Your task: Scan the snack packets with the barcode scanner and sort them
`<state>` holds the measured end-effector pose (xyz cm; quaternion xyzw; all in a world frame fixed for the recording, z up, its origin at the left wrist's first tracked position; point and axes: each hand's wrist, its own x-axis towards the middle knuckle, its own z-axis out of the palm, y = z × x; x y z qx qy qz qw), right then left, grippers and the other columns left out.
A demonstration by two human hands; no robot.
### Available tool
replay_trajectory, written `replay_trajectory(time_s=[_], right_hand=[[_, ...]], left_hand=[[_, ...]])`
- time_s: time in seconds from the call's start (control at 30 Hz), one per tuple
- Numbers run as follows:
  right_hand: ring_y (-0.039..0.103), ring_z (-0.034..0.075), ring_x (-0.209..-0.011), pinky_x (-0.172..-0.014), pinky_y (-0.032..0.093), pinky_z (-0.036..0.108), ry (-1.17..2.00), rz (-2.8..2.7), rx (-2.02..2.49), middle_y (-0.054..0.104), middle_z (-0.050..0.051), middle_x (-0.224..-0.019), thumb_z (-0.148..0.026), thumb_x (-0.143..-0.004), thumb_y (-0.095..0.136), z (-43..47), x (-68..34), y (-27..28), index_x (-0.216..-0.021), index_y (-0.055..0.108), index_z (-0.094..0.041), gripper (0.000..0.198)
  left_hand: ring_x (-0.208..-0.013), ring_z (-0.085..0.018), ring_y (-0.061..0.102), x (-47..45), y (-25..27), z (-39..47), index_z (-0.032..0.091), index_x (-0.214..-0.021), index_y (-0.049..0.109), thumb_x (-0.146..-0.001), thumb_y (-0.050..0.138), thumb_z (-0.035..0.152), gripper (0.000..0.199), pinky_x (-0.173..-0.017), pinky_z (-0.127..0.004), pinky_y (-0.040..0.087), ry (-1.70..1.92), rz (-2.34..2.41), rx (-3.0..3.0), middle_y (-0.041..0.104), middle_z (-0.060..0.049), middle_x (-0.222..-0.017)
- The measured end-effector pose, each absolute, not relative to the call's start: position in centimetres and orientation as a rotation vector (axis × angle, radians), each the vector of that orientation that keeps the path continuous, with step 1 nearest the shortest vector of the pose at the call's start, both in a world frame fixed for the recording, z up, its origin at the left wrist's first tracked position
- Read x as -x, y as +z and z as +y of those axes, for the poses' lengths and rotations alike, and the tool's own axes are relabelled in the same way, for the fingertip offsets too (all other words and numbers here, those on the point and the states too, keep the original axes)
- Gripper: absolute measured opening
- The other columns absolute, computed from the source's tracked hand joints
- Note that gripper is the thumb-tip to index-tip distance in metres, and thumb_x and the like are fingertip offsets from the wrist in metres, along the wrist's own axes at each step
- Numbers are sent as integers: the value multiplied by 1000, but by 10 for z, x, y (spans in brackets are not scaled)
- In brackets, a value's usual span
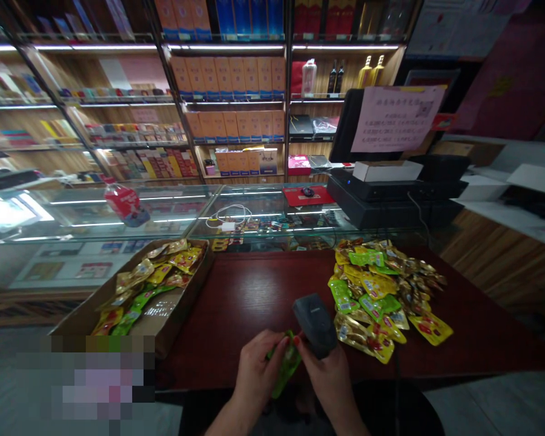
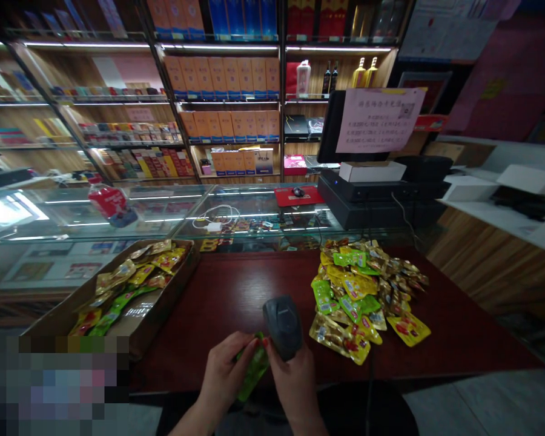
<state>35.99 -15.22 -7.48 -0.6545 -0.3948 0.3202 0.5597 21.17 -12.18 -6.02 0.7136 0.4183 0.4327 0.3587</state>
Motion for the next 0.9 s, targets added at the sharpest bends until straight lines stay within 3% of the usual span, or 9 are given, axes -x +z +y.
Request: replay_trajectory(time_s=[0.2, 0.37, 0.53, 0.77, 0.9], right_hand=[[77, 30, -74, -68, 61, 37, 924, -715, 1503, 81, 14, -79, -59, -62, 79, -152, -364, -93, -80, 74, -14, 48], [75, 26, -87, -70, 59, 30, 1048, -679, 1406, 82, 10, -98, -58, -71, 76, -162, -371, -80, -95, 79, -19, 46], [71, 23, -74, -73, 54, 30, 1072, -604, 1376, 80, 5, -75, -43, -52, 92, -159, -365, -69, -76, 78, -17, 37], [70, 17, -63, -65, 56, 29, 1372, -187, 1100, 73, -6, -69, -41, -48, 91, -158, -341, -70, -98, 60, -22, 61], [72, 21, -62, -62, 57, 33, 1228, -375, 1237, 75, -1, -68, -46, -57, 86, -151, -342, -77, -96, 63, -19, 53]], left_hand=[[-63, -16, 65, -215, -54, -131, 21, -83, 79, -93, 60, 35, 26, -60, -23, 48, 1191, 1090, -1755, 71, -5, -71], [-62, -17, 64, -219, -57, -121, 21, -75, 79, -89, 65, 36, 24, -60, -24, 47, 1179, 1223, -1723, 70, -5, -67], [-60, -18, 62, -219, -52, -125, 22, -73, 80, -86, 67, 43, 28, -61, -25, 48, 1168, 1188, -1668, 70, -6, -66], [-67, -18, 61, -221, -69, -140, 17, -74, 78, -80, 70, 58, 43, -61, -24, 49, 1180, 1164, -1151, 70, -6, -73], [-69, -19, 67, -220, -69, -136, 17, -90, 80, -67, 82, 55, 44, -65, -25, 51, 990, 1019, -836, 75, -7, -80]])
